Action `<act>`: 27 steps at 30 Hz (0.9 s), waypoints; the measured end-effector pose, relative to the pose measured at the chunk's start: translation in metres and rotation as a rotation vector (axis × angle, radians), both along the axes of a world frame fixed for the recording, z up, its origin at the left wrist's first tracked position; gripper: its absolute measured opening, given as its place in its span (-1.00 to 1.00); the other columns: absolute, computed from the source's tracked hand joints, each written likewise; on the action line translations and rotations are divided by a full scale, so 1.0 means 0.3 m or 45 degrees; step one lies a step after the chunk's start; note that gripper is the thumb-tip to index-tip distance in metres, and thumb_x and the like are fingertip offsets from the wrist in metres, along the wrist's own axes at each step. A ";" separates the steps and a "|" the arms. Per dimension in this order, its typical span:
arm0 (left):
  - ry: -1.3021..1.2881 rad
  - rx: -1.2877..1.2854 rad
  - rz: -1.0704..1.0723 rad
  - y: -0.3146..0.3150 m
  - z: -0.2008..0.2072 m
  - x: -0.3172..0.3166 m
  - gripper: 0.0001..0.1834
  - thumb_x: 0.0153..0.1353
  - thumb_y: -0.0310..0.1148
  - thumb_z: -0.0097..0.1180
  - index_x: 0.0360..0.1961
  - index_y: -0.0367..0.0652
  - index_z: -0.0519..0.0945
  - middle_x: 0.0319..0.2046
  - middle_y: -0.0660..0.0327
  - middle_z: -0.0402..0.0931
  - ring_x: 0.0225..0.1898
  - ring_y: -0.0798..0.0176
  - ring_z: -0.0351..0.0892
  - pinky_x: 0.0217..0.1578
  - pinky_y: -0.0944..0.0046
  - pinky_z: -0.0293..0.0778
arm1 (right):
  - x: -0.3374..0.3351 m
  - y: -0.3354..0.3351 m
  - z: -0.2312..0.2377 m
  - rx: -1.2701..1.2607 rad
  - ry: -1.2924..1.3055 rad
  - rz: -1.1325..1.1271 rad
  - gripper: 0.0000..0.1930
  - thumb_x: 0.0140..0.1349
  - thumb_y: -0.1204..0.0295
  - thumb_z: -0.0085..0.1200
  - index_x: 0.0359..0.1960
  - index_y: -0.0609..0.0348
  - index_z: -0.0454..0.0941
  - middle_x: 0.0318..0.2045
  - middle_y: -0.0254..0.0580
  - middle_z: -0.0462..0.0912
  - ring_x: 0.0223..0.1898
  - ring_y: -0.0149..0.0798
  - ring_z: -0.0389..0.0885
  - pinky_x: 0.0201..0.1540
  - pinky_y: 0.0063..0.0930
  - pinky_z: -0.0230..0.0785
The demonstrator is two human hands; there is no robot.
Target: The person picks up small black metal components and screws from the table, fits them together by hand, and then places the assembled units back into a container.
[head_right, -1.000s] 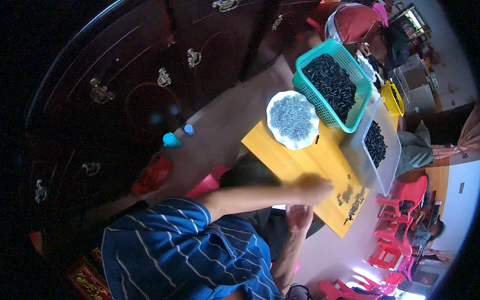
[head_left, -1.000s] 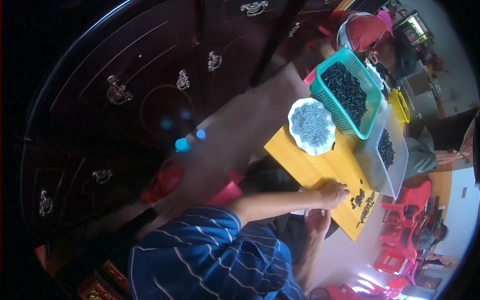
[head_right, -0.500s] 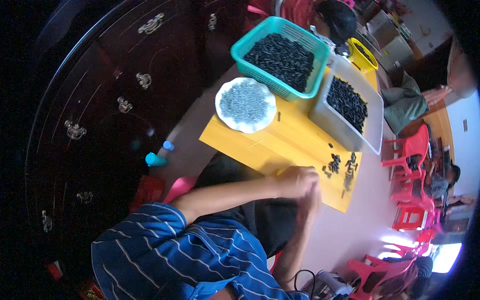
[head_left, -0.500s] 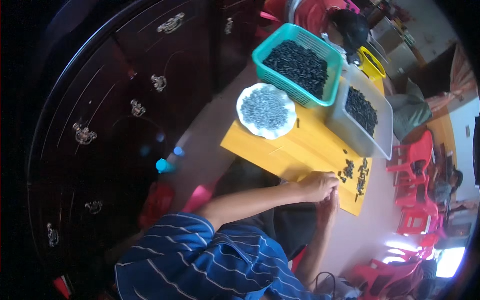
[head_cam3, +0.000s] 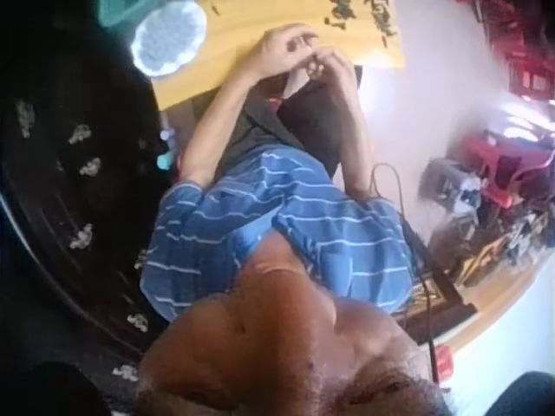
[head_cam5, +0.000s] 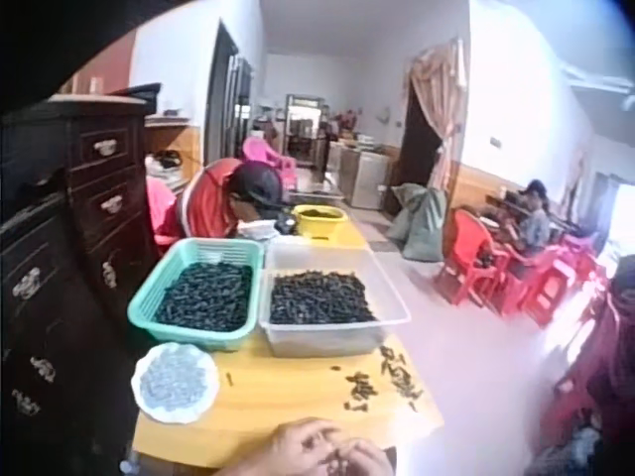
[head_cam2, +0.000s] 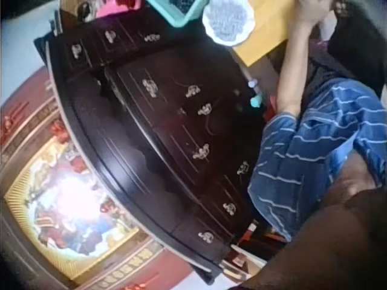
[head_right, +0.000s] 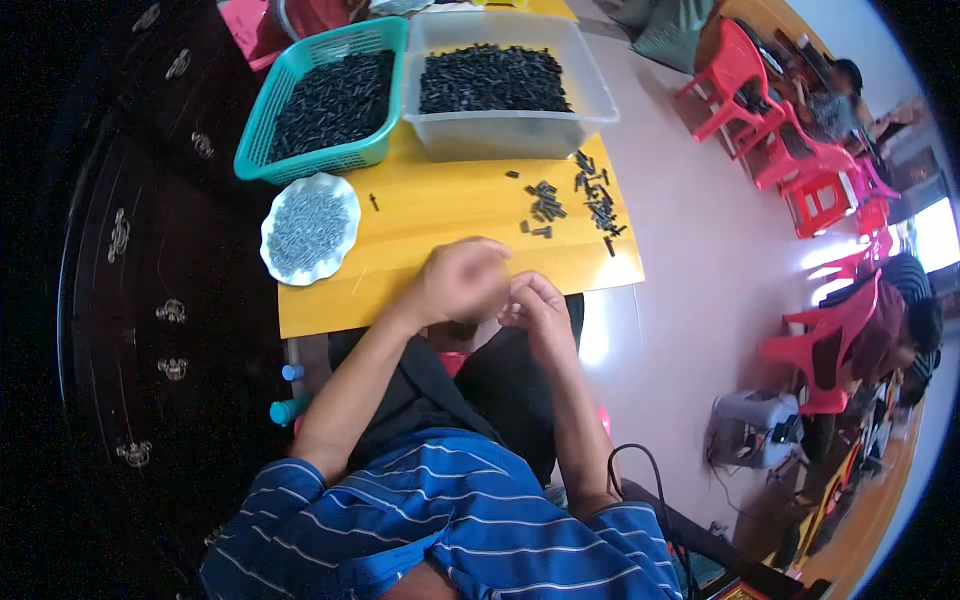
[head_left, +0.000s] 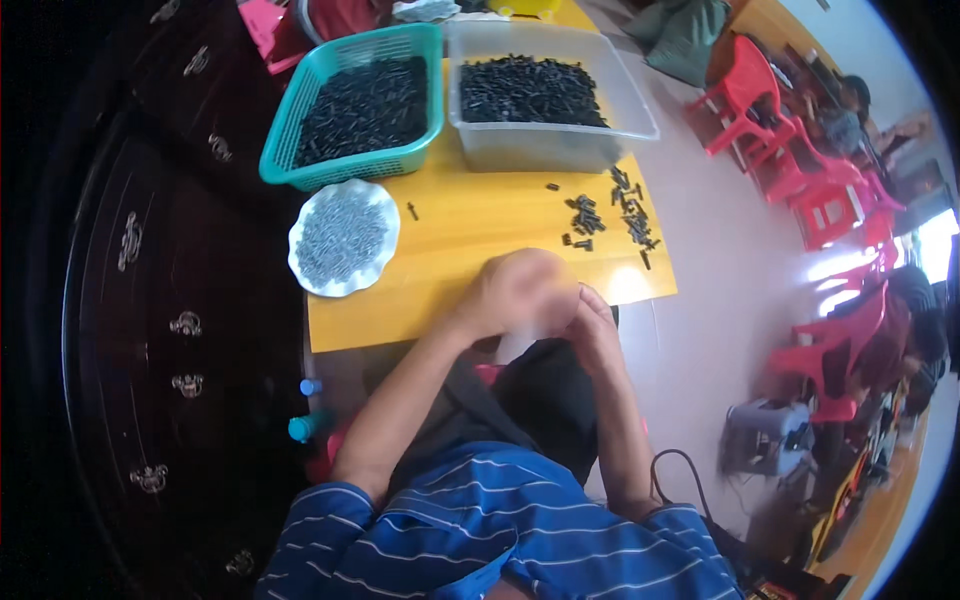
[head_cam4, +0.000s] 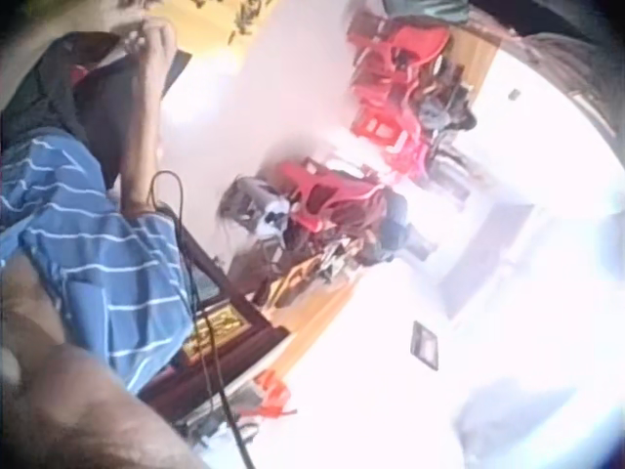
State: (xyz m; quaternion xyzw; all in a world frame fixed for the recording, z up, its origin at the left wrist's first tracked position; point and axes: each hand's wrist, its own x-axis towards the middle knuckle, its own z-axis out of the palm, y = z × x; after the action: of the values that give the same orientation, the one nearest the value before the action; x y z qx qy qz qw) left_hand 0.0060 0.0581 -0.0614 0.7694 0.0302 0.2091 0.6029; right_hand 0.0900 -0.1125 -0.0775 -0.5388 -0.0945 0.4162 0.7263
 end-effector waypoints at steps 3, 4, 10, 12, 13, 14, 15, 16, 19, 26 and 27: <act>0.054 0.191 0.232 0.050 -0.029 0.056 -0.75 0.18 -0.54 0.23 -0.08 -0.27 0.63 -0.39 0.27 0.58 -0.50 0.49 0.51 -0.43 0.44 0.45 | -0.008 -0.011 0.018 0.022 0.047 -0.012 -0.92 0.33 0.40 0.08 -0.25 0.10 0.57 -0.45 -0.36 0.62 -0.40 -0.45 0.61 -0.27 -0.54 0.50; 0.062 0.186 0.300 0.056 -0.032 0.076 -0.77 0.17 -0.54 0.22 -0.12 -0.27 0.64 -0.38 0.23 0.59 -0.50 0.44 0.52 -0.42 0.40 0.46 | -0.012 -0.015 0.036 0.058 0.073 0.005 -0.92 0.32 0.41 0.09 -0.25 0.11 0.57 -0.45 -0.35 0.61 -0.39 -0.44 0.62 -0.26 -0.53 0.51; 0.122 0.500 0.306 0.083 -0.067 0.132 -0.79 0.15 -0.55 0.21 -0.15 -0.27 0.64 -0.36 0.13 0.60 -0.49 0.30 0.57 -0.37 0.31 0.52 | 0.041 -0.064 0.024 0.554 0.489 0.018 -0.86 0.33 0.42 0.06 -0.14 0.15 0.55 -0.40 -0.31 0.60 -0.38 -0.34 0.64 -0.22 -0.43 0.55; 0.126 0.503 0.286 0.083 -0.068 0.133 -0.79 0.15 -0.55 0.20 -0.16 -0.28 0.64 -0.36 0.13 0.60 -0.48 0.30 0.57 -0.36 0.31 0.52 | 0.077 -0.091 0.000 0.840 0.754 -0.125 -0.82 0.32 0.41 0.06 -0.10 0.17 0.54 -0.38 -0.31 0.60 -0.36 -0.30 0.63 -0.22 -0.39 0.55; 0.129 0.496 0.272 0.081 -0.061 0.126 -0.79 0.15 -0.55 0.20 -0.16 -0.28 0.63 -0.36 0.13 0.60 -0.48 0.29 0.57 -0.36 0.31 0.52 | 0.088 -0.100 -0.006 0.846 0.766 -0.120 -0.82 0.32 0.41 0.06 -0.10 0.17 0.54 -0.38 -0.31 0.60 -0.36 -0.30 0.63 -0.22 -0.39 0.55; 0.140 0.505 0.279 0.086 -0.052 0.110 -0.79 0.15 -0.55 0.20 -0.16 -0.28 0.63 -0.36 0.13 0.60 -0.48 0.29 0.57 -0.36 0.31 0.52 | 0.096 -0.108 -0.010 0.948 0.878 -0.166 -0.81 0.32 0.41 0.06 -0.09 0.18 0.55 -0.37 -0.31 0.60 -0.35 -0.30 0.61 -0.22 -0.37 0.54; 0.137 0.530 0.321 0.097 -0.038 0.083 -0.79 0.14 -0.55 0.21 -0.16 -0.28 0.63 -0.35 0.14 0.60 -0.47 0.28 0.57 -0.35 0.31 0.51 | 0.102 -0.112 -0.015 1.048 0.992 -0.212 -0.80 0.31 0.40 0.06 -0.09 0.19 0.56 -0.37 -0.31 0.60 -0.34 -0.30 0.59 -0.22 -0.36 0.53; 0.135 0.557 0.369 0.109 -0.010 0.049 -0.78 0.13 -0.55 0.23 -0.16 -0.28 0.63 -0.35 0.15 0.60 -0.47 0.27 0.57 -0.35 0.31 0.51 | 0.105 -0.114 -0.019 1.084 1.047 -0.207 -0.79 0.31 0.41 0.04 -0.09 0.20 0.57 -0.37 -0.31 0.60 -0.33 -0.32 0.55 -0.22 -0.36 0.50; 0.228 0.698 0.588 0.194 0.075 -0.090 -0.74 0.10 -0.54 0.26 -0.14 -0.26 0.63 -0.30 0.14 0.60 -0.47 0.26 0.56 -0.35 0.30 0.51 | 0.099 -0.104 -0.027 1.080 1.146 -0.189 -0.80 0.32 0.41 0.02 -0.10 0.20 0.58 -0.37 -0.31 0.61 -0.34 -0.32 0.55 -0.23 -0.39 0.48; 0.578 1.179 0.906 0.461 0.142 -0.379 -0.62 0.05 -0.47 0.33 -0.05 -0.19 0.64 -0.14 0.11 0.61 -0.38 0.12 0.64 -0.27 0.16 0.55 | 0.071 -0.100 -0.044 0.955 1.164 -0.120 -0.81 0.37 0.40 0.01 -0.09 0.21 0.56 -0.37 -0.32 0.61 -0.35 -0.35 0.54 -0.23 -0.42 0.45; 0.594 1.191 0.926 0.479 0.143 -0.400 -0.62 0.05 -0.47 0.33 -0.05 -0.19 0.64 -0.14 0.11 0.61 -0.38 0.12 0.64 -0.27 0.16 0.55 | 0.070 -0.099 -0.045 0.939 1.154 -0.121 -0.81 0.37 0.40 0.01 -0.09 0.21 0.56 -0.37 -0.32 0.61 -0.35 -0.35 0.54 -0.22 -0.42 0.45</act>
State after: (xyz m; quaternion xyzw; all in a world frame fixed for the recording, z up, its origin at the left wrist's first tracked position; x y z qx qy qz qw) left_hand -0.1140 0.2019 -0.0184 0.9172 0.3254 0.2186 0.0712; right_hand 0.1111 -0.1422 -0.0910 -0.0226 0.1112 0.5118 0.8516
